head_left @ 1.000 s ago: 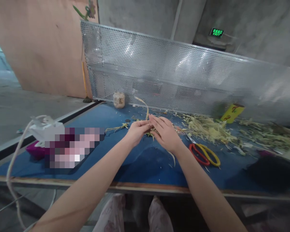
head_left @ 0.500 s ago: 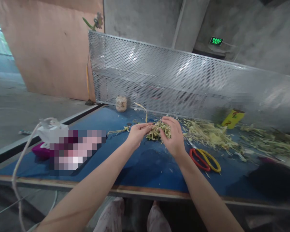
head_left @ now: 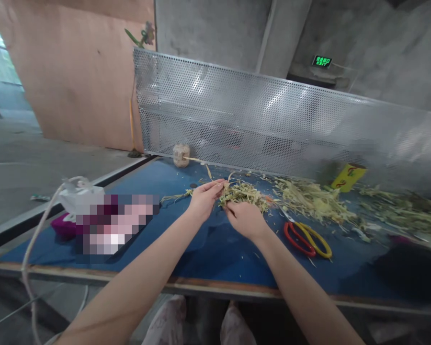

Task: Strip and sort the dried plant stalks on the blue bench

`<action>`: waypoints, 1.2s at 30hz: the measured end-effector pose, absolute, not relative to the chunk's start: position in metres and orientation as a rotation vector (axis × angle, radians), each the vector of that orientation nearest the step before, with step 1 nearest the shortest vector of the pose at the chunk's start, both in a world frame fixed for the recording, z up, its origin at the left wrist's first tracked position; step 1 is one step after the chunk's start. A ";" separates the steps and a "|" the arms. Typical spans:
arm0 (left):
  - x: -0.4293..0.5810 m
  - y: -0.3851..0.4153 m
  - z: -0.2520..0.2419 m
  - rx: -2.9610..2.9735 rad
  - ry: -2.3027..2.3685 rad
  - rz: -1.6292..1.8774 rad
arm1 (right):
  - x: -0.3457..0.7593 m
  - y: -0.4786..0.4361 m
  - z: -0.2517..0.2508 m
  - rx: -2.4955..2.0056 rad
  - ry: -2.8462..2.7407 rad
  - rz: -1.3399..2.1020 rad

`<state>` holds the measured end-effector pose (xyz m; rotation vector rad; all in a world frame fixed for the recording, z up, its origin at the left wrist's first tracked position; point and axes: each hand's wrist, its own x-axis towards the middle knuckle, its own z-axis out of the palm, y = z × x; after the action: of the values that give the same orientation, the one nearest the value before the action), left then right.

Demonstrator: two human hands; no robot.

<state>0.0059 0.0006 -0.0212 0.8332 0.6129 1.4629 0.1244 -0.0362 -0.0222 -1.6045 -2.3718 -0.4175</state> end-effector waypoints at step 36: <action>0.007 -0.004 -0.019 0.898 0.561 1.384 | 0.133 -0.023 -0.027 -1.212 -2.057 0.268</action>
<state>0.0067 -0.0036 -0.0187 0.8976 0.5614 1.3845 0.1325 -0.0228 -0.0265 -1.2115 -2.0567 0.2684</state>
